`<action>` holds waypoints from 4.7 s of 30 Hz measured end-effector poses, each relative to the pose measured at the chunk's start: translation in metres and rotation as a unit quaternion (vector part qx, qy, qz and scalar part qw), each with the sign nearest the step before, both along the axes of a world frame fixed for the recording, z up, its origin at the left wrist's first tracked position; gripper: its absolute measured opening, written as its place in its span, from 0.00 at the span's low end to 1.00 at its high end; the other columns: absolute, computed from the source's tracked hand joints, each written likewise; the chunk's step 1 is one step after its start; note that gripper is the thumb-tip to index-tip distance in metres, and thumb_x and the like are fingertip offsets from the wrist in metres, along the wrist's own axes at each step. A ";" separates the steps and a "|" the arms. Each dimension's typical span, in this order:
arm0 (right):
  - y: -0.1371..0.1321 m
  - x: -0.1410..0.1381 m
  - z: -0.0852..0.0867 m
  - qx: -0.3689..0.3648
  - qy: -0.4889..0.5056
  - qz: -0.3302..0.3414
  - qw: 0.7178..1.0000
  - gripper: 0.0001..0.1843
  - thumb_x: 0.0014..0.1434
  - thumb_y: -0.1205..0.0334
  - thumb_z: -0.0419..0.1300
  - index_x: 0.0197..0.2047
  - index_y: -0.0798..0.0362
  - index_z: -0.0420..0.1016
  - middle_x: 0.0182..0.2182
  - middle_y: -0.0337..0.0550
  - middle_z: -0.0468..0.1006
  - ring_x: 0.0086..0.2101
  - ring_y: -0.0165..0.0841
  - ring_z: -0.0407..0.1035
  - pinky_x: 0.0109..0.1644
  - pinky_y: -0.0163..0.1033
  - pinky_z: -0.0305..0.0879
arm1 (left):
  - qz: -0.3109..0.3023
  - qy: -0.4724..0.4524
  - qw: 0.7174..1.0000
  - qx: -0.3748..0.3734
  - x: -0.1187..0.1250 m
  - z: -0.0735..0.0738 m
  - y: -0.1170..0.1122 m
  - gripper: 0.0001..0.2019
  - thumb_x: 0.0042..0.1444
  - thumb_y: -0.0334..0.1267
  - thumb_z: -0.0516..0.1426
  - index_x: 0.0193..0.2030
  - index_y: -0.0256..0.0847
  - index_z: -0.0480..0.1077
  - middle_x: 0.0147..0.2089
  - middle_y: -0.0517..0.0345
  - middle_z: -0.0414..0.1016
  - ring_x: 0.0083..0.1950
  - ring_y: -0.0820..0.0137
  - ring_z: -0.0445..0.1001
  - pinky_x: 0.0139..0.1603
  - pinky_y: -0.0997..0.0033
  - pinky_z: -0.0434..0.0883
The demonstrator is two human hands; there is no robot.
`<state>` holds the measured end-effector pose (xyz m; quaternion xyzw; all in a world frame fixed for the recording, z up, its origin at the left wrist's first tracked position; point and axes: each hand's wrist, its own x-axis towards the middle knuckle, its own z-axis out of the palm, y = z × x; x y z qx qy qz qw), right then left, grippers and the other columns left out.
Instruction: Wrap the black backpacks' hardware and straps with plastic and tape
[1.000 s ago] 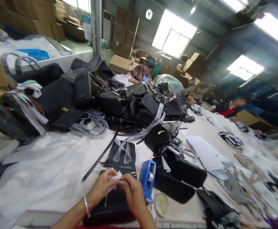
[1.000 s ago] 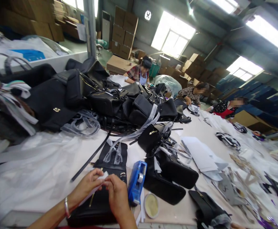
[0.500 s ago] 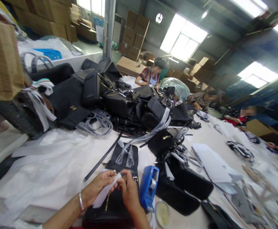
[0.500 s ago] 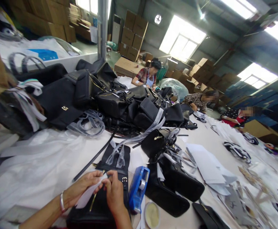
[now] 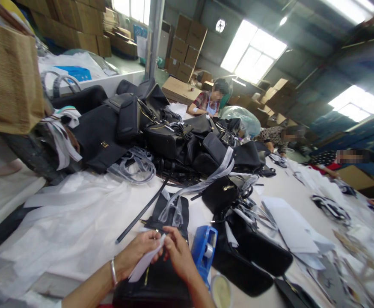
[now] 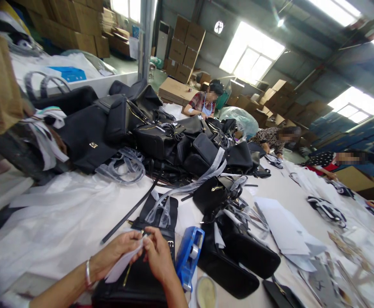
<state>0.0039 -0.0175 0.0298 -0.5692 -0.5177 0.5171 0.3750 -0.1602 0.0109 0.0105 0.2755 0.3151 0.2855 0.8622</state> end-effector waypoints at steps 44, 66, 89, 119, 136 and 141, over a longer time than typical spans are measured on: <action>-0.073 -0.061 -0.038 0.160 -0.404 0.029 0.900 0.43 0.52 0.65 0.57 0.68 0.62 0.43 0.61 0.64 0.61 0.57 0.53 0.61 0.54 0.56 0.65 | 0.124 0.201 0.971 -0.028 0.003 0.000 -0.032 0.22 0.41 0.49 0.67 0.38 0.34 0.75 0.30 0.54 0.79 0.32 0.64 0.76 0.35 0.68 0.73; -0.157 0.097 -0.069 -0.086 -0.101 -0.422 0.897 0.21 0.54 0.40 0.57 0.30 0.52 0.71 0.26 0.39 0.74 0.27 0.33 0.68 0.31 0.34 0.63 | 0.056 0.282 0.958 0.022 0.004 -0.016 -0.032 0.23 0.46 0.56 0.62 0.37 0.35 0.69 0.27 0.60 0.73 0.28 0.74 0.68 0.29 0.77 0.68; -0.091 0.016 0.007 -0.008 -0.116 -0.108 0.987 0.17 0.64 0.50 0.50 0.42 0.51 0.75 0.29 0.40 0.76 0.29 0.31 0.69 0.33 0.31 0.64 | 0.028 0.158 0.986 0.037 -0.007 -0.014 -0.029 0.22 0.53 0.51 0.59 0.47 0.37 0.63 0.30 0.60 0.71 0.26 0.74 0.66 0.27 0.75 0.63; -0.025 -0.032 -0.045 0.091 -0.171 -0.007 0.981 0.30 0.62 0.60 0.54 0.66 0.48 0.53 0.30 0.36 0.74 0.29 0.31 0.70 0.35 0.31 0.65 | -0.026 -0.004 0.992 -0.120 -0.024 -0.027 -0.017 0.15 0.57 0.50 0.56 0.36 0.40 0.63 0.21 0.65 0.65 0.17 0.80 0.59 0.19 0.78 0.56; -0.001 0.035 -0.040 0.171 -0.405 0.100 0.893 0.28 0.64 0.71 0.47 0.67 0.51 0.51 0.46 0.51 0.78 0.41 0.39 0.75 0.43 0.40 0.70 | -0.121 0.152 0.981 -0.026 -0.016 -0.018 -0.008 0.23 0.53 0.60 0.54 0.36 0.38 0.67 0.24 0.54 0.74 0.20 0.70 0.68 0.21 0.74 0.59; -0.006 0.079 -0.044 0.064 -0.424 0.012 0.903 0.19 0.65 0.68 0.45 0.55 0.51 0.69 0.47 0.50 0.77 0.46 0.39 0.73 0.48 0.40 0.67 | -0.096 0.291 0.925 0.223 -0.019 -0.008 0.012 0.15 0.51 0.52 0.58 0.25 0.42 0.68 0.29 0.58 0.74 0.32 0.64 0.70 0.31 0.71 0.61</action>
